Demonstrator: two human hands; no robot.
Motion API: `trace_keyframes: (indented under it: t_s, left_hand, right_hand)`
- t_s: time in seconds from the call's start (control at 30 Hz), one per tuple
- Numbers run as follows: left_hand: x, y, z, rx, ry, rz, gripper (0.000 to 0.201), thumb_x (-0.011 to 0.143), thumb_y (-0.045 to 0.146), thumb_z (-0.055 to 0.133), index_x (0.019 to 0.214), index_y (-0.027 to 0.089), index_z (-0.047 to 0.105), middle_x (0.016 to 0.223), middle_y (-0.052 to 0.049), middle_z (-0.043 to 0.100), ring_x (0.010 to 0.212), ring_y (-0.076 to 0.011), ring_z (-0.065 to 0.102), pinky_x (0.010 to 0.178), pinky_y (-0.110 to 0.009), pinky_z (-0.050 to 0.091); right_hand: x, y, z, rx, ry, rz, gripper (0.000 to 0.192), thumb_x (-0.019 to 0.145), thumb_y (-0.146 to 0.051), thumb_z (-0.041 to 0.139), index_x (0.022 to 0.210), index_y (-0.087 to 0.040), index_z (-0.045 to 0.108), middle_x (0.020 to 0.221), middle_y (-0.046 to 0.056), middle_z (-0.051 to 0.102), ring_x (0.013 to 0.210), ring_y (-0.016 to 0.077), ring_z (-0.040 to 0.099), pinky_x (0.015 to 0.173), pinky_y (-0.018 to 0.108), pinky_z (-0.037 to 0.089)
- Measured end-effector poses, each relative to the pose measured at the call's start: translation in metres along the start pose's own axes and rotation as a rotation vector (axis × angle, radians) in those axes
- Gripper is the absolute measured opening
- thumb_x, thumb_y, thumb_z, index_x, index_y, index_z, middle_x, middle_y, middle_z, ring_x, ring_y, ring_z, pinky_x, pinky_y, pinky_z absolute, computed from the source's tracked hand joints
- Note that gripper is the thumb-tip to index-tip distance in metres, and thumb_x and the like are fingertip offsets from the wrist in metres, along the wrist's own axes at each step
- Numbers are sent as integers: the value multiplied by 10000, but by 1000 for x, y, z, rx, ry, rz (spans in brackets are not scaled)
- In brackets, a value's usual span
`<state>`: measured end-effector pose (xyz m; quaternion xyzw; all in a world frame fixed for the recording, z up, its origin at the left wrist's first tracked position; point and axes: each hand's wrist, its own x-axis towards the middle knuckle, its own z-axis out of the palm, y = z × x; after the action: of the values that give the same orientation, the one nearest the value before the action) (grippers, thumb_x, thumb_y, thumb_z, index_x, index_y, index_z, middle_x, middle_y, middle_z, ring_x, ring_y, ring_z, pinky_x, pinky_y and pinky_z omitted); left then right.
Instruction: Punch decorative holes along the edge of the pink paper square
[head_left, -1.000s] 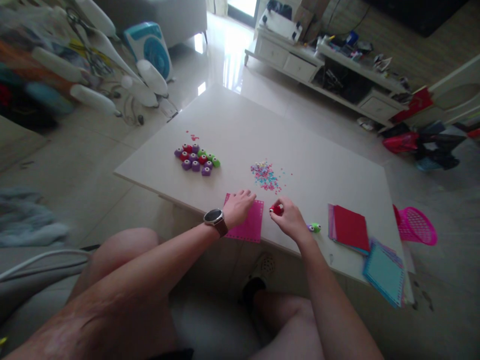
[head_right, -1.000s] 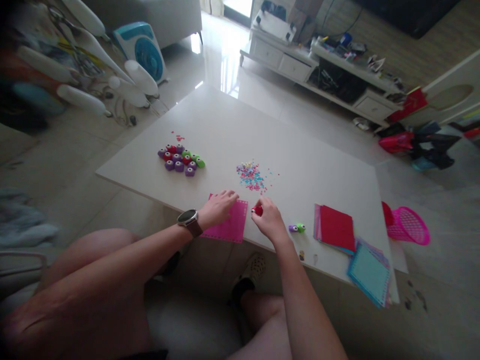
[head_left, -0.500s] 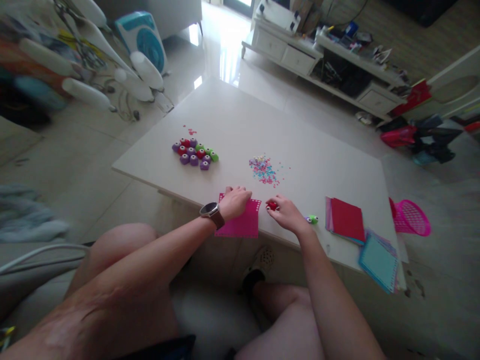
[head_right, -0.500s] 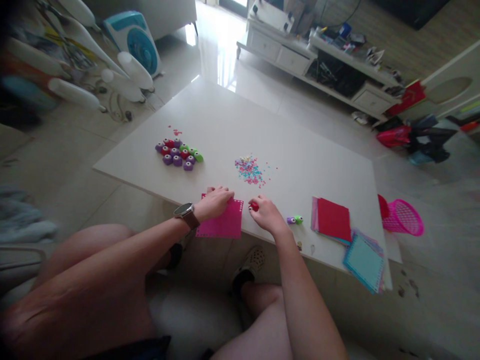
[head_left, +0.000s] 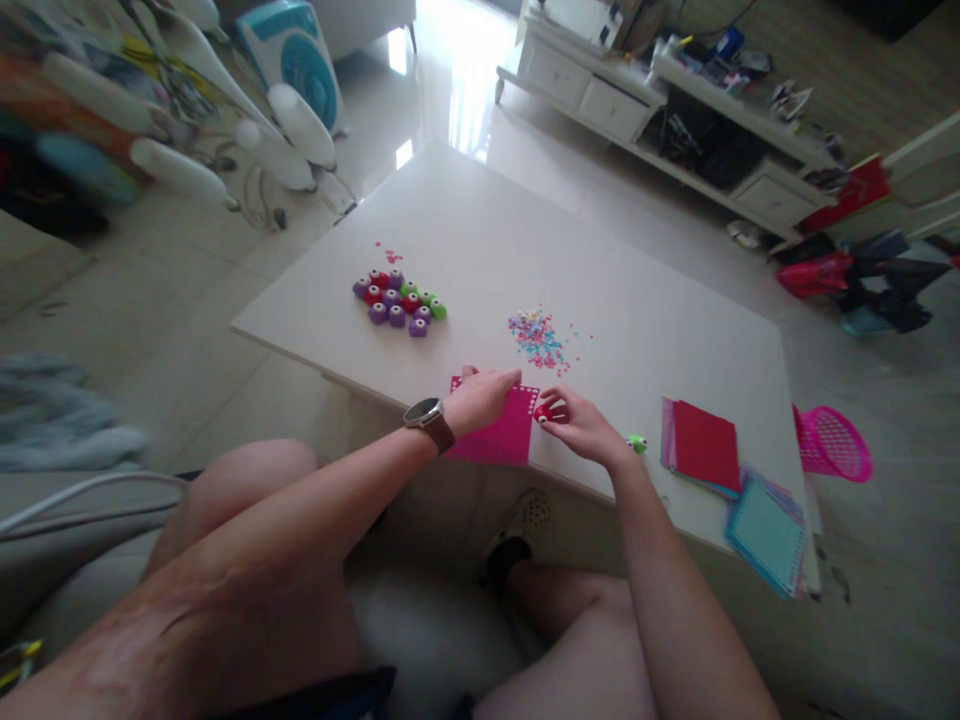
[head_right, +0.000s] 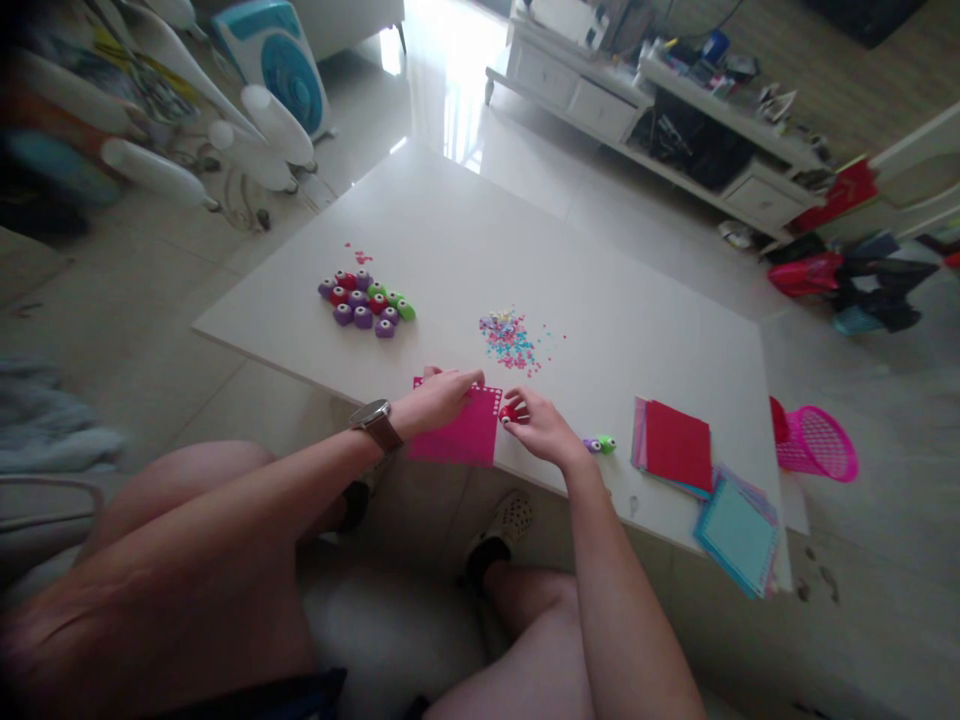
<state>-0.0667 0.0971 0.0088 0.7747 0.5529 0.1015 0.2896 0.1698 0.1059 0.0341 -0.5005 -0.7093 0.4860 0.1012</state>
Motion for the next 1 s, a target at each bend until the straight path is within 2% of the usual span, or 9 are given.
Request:
trace_keyframes:
  t_s: [0.17, 0.43, 0.67, 0.77, 0.87, 1.0]
  left_hand:
    - [-1, 1, 2, -4, 14, 13, 291, 965, 98, 455, 1167, 225, 622, 1030, -81, 793, 1028, -271, 721, 948, -429, 394]
    - [-1, 3, 2, -19, 7, 6, 329, 961, 92, 451, 1220, 227, 602, 1054, -85, 794, 1051, -273, 721, 963, -433, 398]
    - [-1, 4, 3, 64, -18, 21, 333, 975, 75, 428, 1233, 205, 594, 1005, -94, 763, 994, -275, 687, 934, -434, 410]
    - [-4, 10, 3, 155, 41, 46, 332, 1006, 91, 405, 1254, 196, 600, 1118, -131, 726, 1106, -297, 634, 951, -454, 418]
    - [-9, 17, 3, 222, 104, 65, 293, 988, 122, 481, 1235, 188, 624, 1285, -166, 653, 1229, -324, 577, 974, -470, 437]
    - [-12, 21, 2, 193, -9, 60, 203, 970, 264, 592, 1133, 172, 671, 1176, -145, 699, 1107, -307, 668, 942, -448, 493]
  right_hand:
    - [-1, -3, 2, -6, -12, -8, 258, 895, -189, 684, 1137, -218, 602, 1085, 77, 701, 964, 201, 717, 893, 374, 629]
    - [-2, -4, 4, -49, -21, 9, 180, 893, -170, 705, 1037, -213, 607, 1044, 67, 721, 944, 202, 714, 877, 360, 605]
    - [5, 4, 10, -168, -90, -12, 38, 925, -168, 702, 953, -194, 705, 990, 62, 769, 924, 204, 712, 885, 339, 566]
    - [6, 2, 10, -224, -77, -5, 73, 945, -185, 704, 1002, -204, 745, 1057, 65, 792, 986, 211, 721, 917, 336, 547]
    - [3, -1, 8, -235, -78, 16, 91, 955, -192, 705, 1020, -211, 765, 1063, 62, 804, 995, 211, 734, 901, 321, 543]
    - [1, -3, 7, -171, -76, 58, 94, 980, -250, 694, 1029, -204, 759, 1055, 67, 802, 950, 198, 741, 860, 302, 556]
